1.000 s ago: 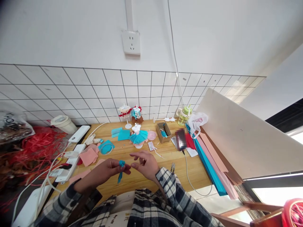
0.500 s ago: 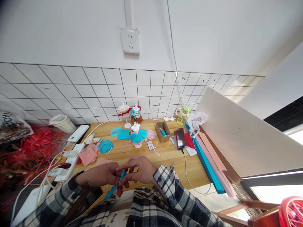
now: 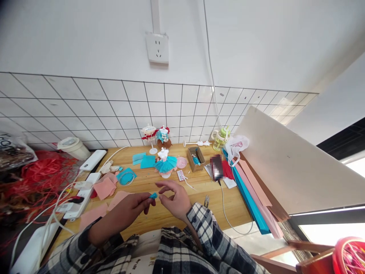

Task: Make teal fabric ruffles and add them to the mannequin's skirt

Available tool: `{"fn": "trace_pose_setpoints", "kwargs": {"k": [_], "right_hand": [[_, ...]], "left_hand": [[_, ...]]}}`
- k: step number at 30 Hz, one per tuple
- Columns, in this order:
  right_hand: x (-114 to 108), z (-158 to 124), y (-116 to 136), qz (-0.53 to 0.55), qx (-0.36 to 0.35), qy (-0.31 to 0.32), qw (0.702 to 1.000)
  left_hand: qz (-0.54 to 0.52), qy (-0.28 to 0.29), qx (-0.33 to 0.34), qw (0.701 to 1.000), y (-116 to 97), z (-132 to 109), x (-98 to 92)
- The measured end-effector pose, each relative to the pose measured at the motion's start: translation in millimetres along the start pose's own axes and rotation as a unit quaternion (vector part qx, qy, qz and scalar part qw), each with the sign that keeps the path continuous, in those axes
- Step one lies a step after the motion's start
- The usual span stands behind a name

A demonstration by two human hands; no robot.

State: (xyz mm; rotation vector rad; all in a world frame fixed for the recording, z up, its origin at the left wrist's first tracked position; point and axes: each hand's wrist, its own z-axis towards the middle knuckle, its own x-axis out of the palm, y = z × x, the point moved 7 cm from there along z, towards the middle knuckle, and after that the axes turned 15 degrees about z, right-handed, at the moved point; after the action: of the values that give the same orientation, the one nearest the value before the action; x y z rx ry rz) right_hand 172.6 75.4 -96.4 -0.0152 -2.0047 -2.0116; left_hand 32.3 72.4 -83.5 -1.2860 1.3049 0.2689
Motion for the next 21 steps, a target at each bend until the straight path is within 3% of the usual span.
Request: {"fn": "trace_pose_setpoints", "kwargs": {"k": [3, 6, 12, 14, 19, 21], "right_hand": [[2.7, -0.6, 3.4, -0.004, 0.009, 0.020, 1.000], [5.6, -0.4, 0.9, -0.040, 0.028, 0.024, 0.999], [2.6, -0.6, -18.2, 0.013, 0.096, -0.001, 0.995], [1.0, -0.3, -17.0, -0.006, 0.080, -0.004, 0.997], [0.7, -1.4, -6.7, -0.070, 0.013, -0.024, 0.997], [3.3, -2.6, -4.2, -0.083, -0.006, -0.024, 0.996]], "left_hand": [[0.071, -0.042, 0.009, 0.997, -4.4, -3.3, -5.7], [0.084, -0.050, 0.022, 0.995, -7.8, -4.9, -5.7], [0.034, 0.003, 0.033, 0.999, -2.6, -3.2, 5.6], [0.018, -0.001, 0.028, 0.999, 0.2, -3.5, 6.5], [0.036, -0.087, 0.005, 0.996, 0.6, -4.7, -6.7], [0.051, -0.088, -0.003, 0.995, -1.2, -4.1, -10.1]]}}
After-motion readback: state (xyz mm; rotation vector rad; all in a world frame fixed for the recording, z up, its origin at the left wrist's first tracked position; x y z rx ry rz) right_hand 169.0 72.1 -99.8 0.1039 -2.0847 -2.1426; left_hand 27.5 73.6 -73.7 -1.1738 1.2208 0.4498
